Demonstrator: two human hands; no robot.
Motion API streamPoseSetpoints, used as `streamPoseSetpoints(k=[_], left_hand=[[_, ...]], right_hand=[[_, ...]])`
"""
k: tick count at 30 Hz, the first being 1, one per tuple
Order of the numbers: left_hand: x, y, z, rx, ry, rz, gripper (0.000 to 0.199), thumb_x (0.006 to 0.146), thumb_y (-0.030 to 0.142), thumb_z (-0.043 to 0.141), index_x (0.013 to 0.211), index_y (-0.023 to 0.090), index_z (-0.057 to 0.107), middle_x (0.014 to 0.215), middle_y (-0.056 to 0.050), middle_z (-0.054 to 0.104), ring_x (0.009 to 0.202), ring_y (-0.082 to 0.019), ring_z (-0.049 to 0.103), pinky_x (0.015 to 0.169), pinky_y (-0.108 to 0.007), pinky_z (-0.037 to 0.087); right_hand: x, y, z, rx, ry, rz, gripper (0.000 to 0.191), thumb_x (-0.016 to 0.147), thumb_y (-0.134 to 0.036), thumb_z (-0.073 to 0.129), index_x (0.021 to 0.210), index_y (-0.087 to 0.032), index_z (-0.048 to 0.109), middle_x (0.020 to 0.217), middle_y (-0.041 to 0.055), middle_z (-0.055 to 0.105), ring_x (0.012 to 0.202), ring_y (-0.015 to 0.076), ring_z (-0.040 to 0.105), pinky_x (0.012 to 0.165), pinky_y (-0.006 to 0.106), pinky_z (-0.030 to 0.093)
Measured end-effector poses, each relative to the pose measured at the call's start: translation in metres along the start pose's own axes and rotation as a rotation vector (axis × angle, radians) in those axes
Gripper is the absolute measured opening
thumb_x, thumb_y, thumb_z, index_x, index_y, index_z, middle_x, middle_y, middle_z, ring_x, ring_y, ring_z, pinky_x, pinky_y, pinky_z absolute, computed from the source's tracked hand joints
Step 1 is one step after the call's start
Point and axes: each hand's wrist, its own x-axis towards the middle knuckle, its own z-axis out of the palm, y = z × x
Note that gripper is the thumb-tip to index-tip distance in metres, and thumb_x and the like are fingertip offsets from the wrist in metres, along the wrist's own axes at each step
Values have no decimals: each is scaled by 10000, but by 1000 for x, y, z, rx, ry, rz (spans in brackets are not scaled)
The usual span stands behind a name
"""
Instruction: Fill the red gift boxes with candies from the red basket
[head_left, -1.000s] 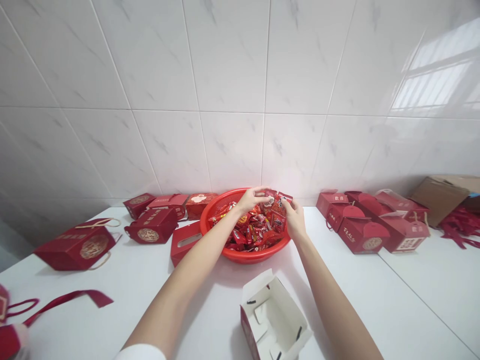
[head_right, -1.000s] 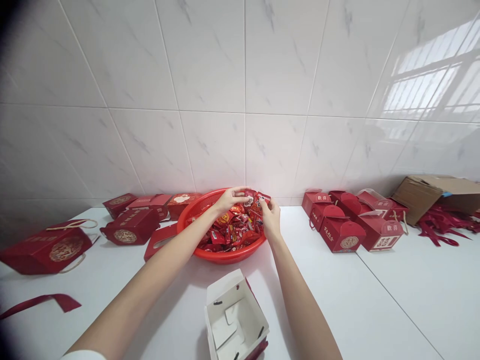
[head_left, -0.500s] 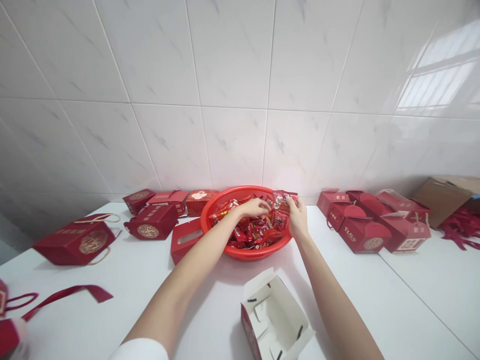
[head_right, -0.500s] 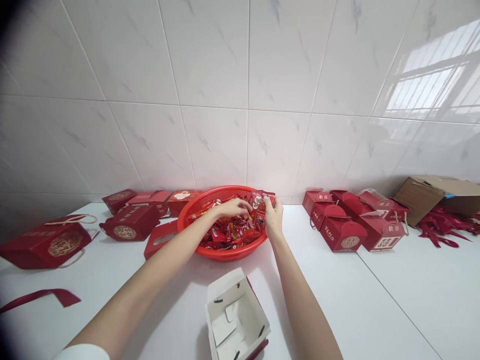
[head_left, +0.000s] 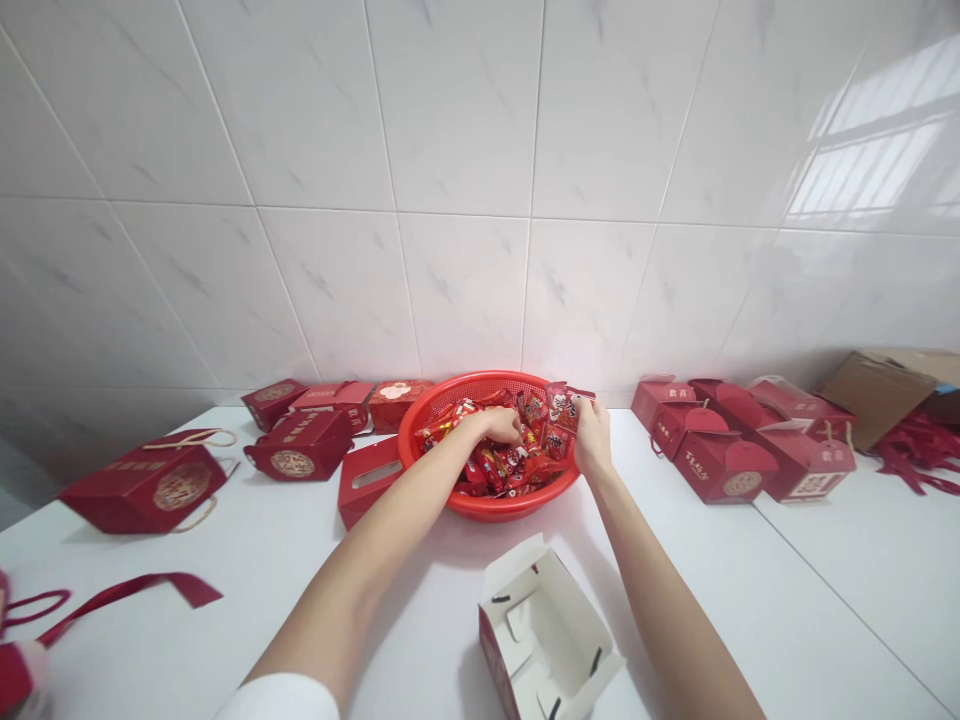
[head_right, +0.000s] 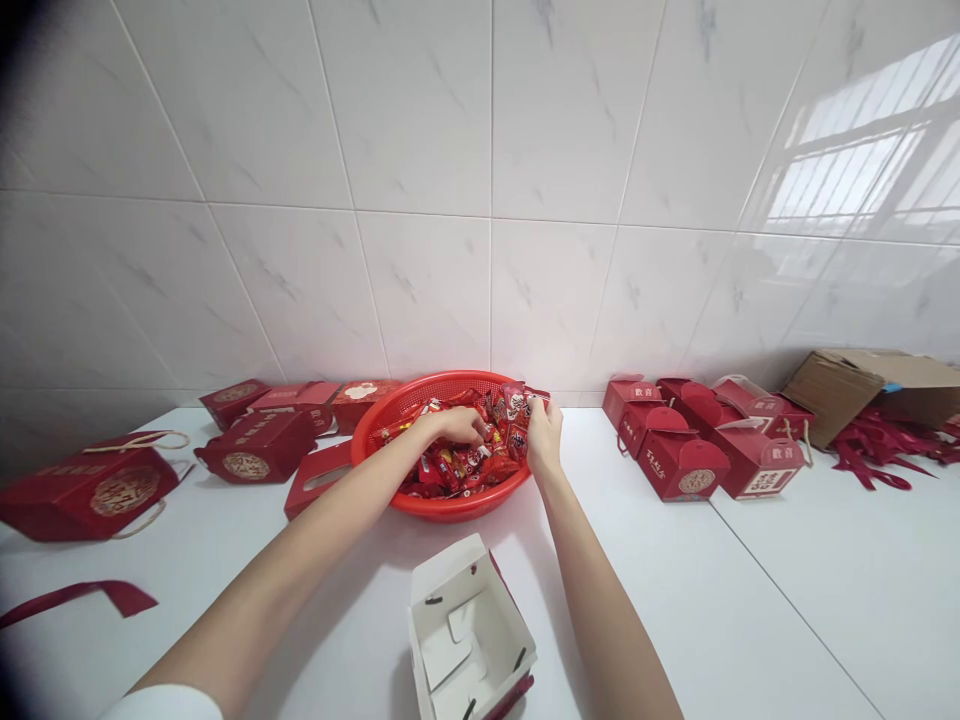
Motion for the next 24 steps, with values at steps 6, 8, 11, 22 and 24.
streamPoseSetpoints(k=[6,8,11,22,24], left_hand=[[-5,-5,-3,-24,61,-4,150,610,94,579,547,188,678,581,-2,660,619,-160,611,567,-226,417],[-5,-7,-4,-55,95,6,175,627,85,584,630,189,724,673,1,712,682,-155,641,595,-208,435],[-4,-9,-4,-101,139,21,261,653,83,583,785,197,777,760,6,752,705,-147,666,632,-193,468],[2,-10,-5,-194,320,102,304,710,129,569,914,165,792,911,-34,782,881,-190,701,783,-226,507],[3,-10,-6,-203,349,110,282,729,160,555,885,162,789,876,-34,775,877,-196,694,778,-233,504]], right_hand=[[0,0,1,14,15,9,138,599,-344,587,623,-221,531,584,-53,548,597,133,478,558,259,421],[0,0,0,12,10,5,135,603,-345,586,629,-218,546,593,-48,561,606,137,486,562,261,421],[0,1,0,15,6,-2,129,610,-338,592,639,-218,556,603,-45,572,615,141,495,570,264,423],[1,0,0,44,-32,21,150,604,-330,629,599,-220,527,557,-54,548,566,131,470,545,258,407],[0,-1,0,46,-44,25,161,606,-325,633,582,-223,512,539,-59,530,549,127,460,533,258,397]])
